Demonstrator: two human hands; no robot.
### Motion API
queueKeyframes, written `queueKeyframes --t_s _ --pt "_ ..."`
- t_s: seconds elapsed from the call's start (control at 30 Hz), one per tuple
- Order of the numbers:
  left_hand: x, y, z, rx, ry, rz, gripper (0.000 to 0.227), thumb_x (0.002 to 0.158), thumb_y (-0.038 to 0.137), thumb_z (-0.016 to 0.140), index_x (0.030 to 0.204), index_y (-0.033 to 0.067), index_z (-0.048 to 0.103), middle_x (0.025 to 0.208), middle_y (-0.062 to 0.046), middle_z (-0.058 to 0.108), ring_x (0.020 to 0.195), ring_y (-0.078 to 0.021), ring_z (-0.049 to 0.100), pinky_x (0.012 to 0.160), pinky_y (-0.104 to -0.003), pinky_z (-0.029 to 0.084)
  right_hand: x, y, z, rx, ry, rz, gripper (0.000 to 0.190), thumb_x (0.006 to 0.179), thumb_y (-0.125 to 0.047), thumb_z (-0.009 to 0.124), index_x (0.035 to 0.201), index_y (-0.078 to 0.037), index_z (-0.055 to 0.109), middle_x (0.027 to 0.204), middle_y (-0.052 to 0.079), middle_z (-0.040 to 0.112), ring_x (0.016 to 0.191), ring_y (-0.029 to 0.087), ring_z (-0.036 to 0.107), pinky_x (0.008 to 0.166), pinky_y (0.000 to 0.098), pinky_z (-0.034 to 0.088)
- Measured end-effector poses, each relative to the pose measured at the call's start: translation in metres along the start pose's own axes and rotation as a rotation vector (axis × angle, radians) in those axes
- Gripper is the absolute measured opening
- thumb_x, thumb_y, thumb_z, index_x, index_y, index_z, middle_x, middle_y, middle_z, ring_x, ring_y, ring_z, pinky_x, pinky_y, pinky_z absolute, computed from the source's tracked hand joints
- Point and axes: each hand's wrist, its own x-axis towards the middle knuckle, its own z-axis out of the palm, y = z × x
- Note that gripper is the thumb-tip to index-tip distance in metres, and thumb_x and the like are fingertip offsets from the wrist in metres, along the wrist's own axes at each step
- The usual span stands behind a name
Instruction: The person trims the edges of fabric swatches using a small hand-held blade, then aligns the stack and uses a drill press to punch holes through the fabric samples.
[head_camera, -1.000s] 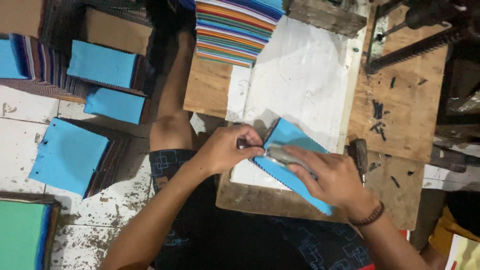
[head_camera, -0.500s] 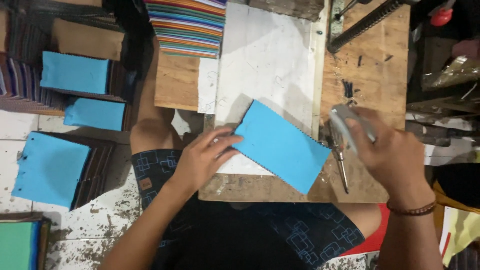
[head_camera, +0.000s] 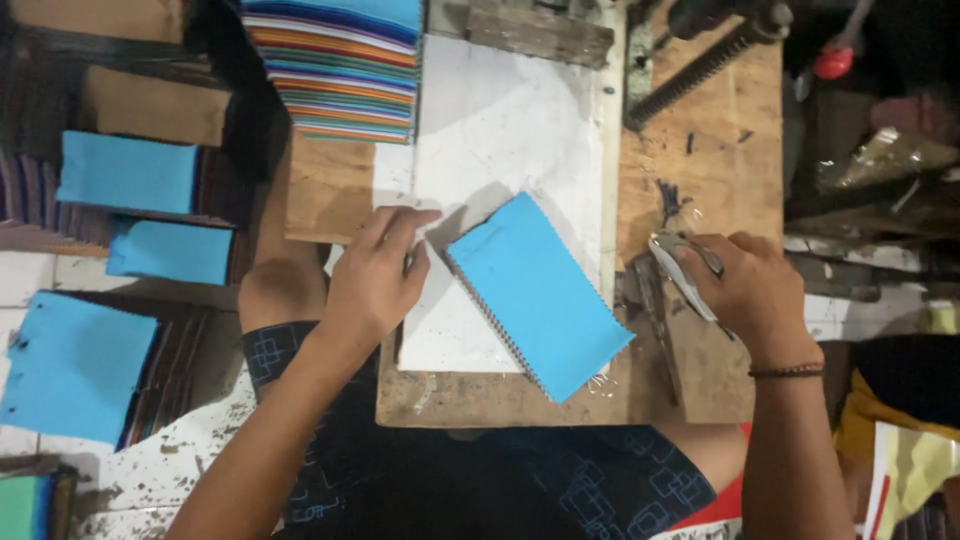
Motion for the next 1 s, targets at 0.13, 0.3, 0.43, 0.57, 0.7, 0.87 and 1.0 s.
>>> queueKeyframes --t_s 0.13,0.3,0.43,0.57,0.7,0.87,1.0 --pt "-0.008 -0.021 0.011 -0.089 0.019 -0.088 0.045 0.103 0.032 0.061 0.138 0.0051 0.057 0.127 -0.018 0.057 0.111 -0.0371 0.064 0.089 -0.047 0.053 0.04 -0.036 0.019 -0.046 0.465 -0.387 0.013 0.099 -0.026 0.079 0.107 -0.016 0.079 0.105 0.009 0.077 0.095 0.033 0.071 0.068 0.0446 0.055" --pt "-0.001 -0.018 0.016 -0.011 0.084 -0.177 0.036 0.095 0.026 0.076 0.127 0.0098 0.071 0.104 -0.014 0.073 0.091 -0.0319 0.076 0.072 -0.04 0.064 0.084 -0.13 0.018 0.48 0.346 -0.563 0.034 0.089 -0.01 0.085 0.122 -0.013 0.079 0.104 0.01 0.075 0.087 0.03 0.075 0.067 0.0358 0.062" --pt "0.007 -0.021 0.016 -0.099 0.065 -0.276 0.023 0.097 0.025 0.072 0.118 0.0162 0.074 0.098 -0.008 0.076 0.089 -0.026 0.077 0.07 -0.032 0.064 0.108 -0.147 0.03 0.611 0.139 -0.597 0.033 0.09 0.01 0.071 0.118 -0.006 0.078 0.11 0.015 0.074 0.097 0.037 0.072 0.077 0.0433 0.063" --pt "0.018 -0.037 0.022 -0.125 0.018 -0.297 0.017 0.092 0.019 0.075 0.109 0.0174 0.074 0.093 -0.005 0.075 0.087 -0.0249 0.077 0.071 -0.032 0.064 0.116 -0.137 0.043 0.516 0.119 -0.547 0.022 0.089 0.005 0.074 0.104 -0.01 0.08 0.098 0.006 0.075 0.087 0.028 0.074 0.075 0.0362 0.062" --pt "0.034 -0.05 0.014 0.008 0.177 -0.171 0.011 0.092 0.011 0.075 0.102 0.0145 0.075 0.088 -0.012 0.075 0.082 -0.0319 0.076 0.069 -0.037 0.06 0.099 -0.123 0.029 0.371 0.113 -0.465 0.016 0.089 -0.001 0.078 0.102 -0.01 0.081 0.095 0.008 0.077 0.082 0.027 0.075 0.071 0.0339 0.062" --pt "0.029 -0.067 0.021 0.216 0.272 -0.06 0.015 0.091 0.023 0.081 0.104 0.0189 0.075 0.097 -0.004 0.069 0.084 -0.0254 0.074 0.069 -0.033 0.059 0.056 -0.065 0.05 0.096 0.069 -0.262 0.014 0.098 -0.013 0.073 0.109 -0.009 0.08 0.097 0.01 0.075 0.082 0.027 0.076 0.066 0.0343 0.063" --pt "0.001 -0.009 -0.011 0.102 0.268 0.044 0.018 0.099 0.016 0.073 0.117 0.0147 0.075 0.108 -0.008 0.062 0.093 -0.0319 0.071 0.078 -0.04 0.059 0.001 -0.057 0.02 0.195 0.221 -0.193 0.017 0.104 -0.018 0.07 0.117 -0.01 0.079 0.109 0.008 0.075 0.096 0.029 0.074 0.081 0.0396 0.061"
